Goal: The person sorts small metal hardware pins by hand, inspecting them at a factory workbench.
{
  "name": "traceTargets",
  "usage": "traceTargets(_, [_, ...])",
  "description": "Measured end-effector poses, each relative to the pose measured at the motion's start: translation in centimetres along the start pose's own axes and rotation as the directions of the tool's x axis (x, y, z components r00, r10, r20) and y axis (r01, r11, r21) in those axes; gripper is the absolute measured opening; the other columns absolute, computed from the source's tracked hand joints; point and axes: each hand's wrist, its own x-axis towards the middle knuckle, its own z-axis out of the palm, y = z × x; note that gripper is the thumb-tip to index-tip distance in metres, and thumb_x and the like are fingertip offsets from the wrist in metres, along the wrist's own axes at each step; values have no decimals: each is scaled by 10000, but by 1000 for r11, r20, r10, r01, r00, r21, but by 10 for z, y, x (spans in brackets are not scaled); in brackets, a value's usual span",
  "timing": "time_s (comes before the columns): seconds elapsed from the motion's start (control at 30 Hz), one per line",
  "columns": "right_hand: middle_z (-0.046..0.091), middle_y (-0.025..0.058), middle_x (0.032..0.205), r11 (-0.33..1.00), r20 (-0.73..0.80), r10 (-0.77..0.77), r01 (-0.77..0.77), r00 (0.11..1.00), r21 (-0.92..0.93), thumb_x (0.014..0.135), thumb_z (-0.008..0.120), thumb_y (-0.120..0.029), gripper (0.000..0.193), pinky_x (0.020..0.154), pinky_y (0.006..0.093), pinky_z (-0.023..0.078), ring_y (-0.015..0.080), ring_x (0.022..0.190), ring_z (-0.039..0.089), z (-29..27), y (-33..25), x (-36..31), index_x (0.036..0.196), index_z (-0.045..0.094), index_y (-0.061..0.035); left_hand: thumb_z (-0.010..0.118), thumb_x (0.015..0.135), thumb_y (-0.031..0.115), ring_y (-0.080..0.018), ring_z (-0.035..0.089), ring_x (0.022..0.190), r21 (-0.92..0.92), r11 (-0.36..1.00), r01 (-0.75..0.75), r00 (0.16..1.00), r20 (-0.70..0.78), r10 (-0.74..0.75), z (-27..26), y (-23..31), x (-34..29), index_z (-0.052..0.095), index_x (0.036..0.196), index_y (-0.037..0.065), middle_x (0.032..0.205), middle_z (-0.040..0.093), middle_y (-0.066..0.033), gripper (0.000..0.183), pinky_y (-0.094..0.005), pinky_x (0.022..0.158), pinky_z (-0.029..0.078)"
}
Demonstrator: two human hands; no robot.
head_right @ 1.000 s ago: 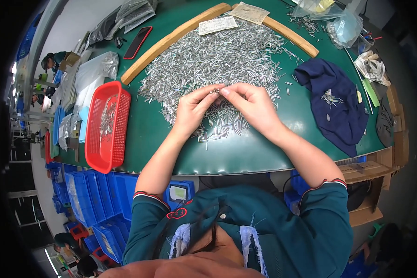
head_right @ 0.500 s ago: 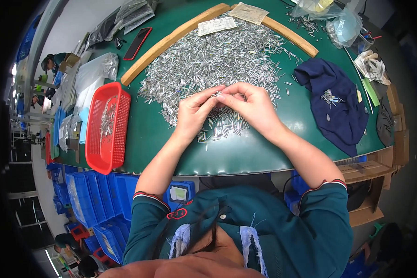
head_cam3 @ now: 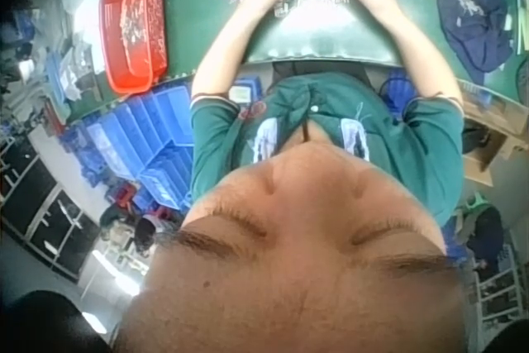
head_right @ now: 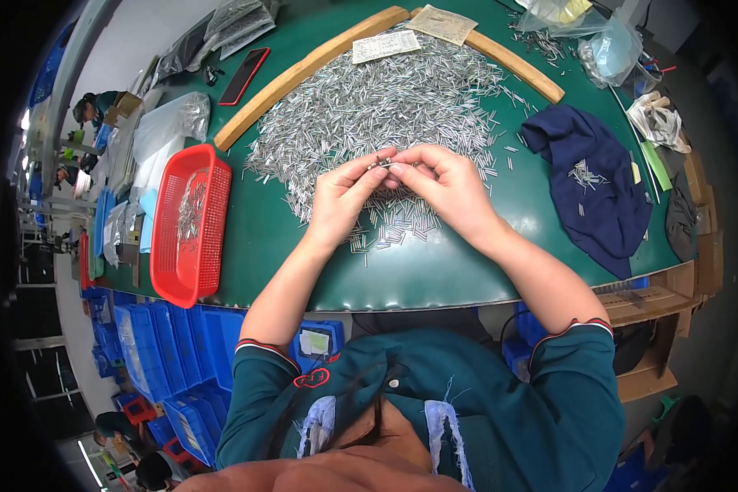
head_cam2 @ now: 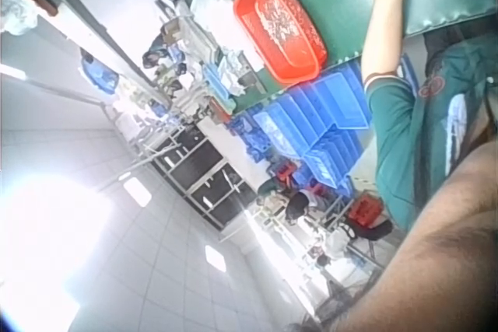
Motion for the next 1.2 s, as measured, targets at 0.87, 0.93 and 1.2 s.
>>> traceTargets(0.87, [496, -23, 607, 950, -104, -21, -13, 994, -311, 781, 683, -174, 177, 481, 233, 383, 49, 550, 448, -2, 11, 1, 844, 600, -31, 639, 748, 34, -226, 614, 710, 757, 468, -455, 825, 161, 541, 5, 1, 1, 613, 1058, 80, 860, 642, -90, 314, -303, 619, 497])
traceTargets(0.93, [489, -43, 613, 989, -81, -1, -11, 997, -148, 797, 672, -178, 174, 476, 226, 376, 43, 556, 445, 2, 7, 4, 832, 589, -30, 642, 750, 48, -228, 614, 710, 756, 490, -435, 845, 155, 511, 5, 1, 0, 610, 1056, 70, 854, 640, -92, 309, -306, 619, 496])
traceTargets(1.2, [350, -95, 594, 586, 284, 580, -633, 763, 506, 893, 545, -254, 183, 351, 133, 184, -27, 459, 274, -12, -5, 9, 809, 509, -95, 644, 763, 90, -251, 609, 702, 732, 566, -380, 904, 162, 396, 6, 6, -3, 587, 1055, 31, 815, 622, -104, 304, -330, 610, 488])
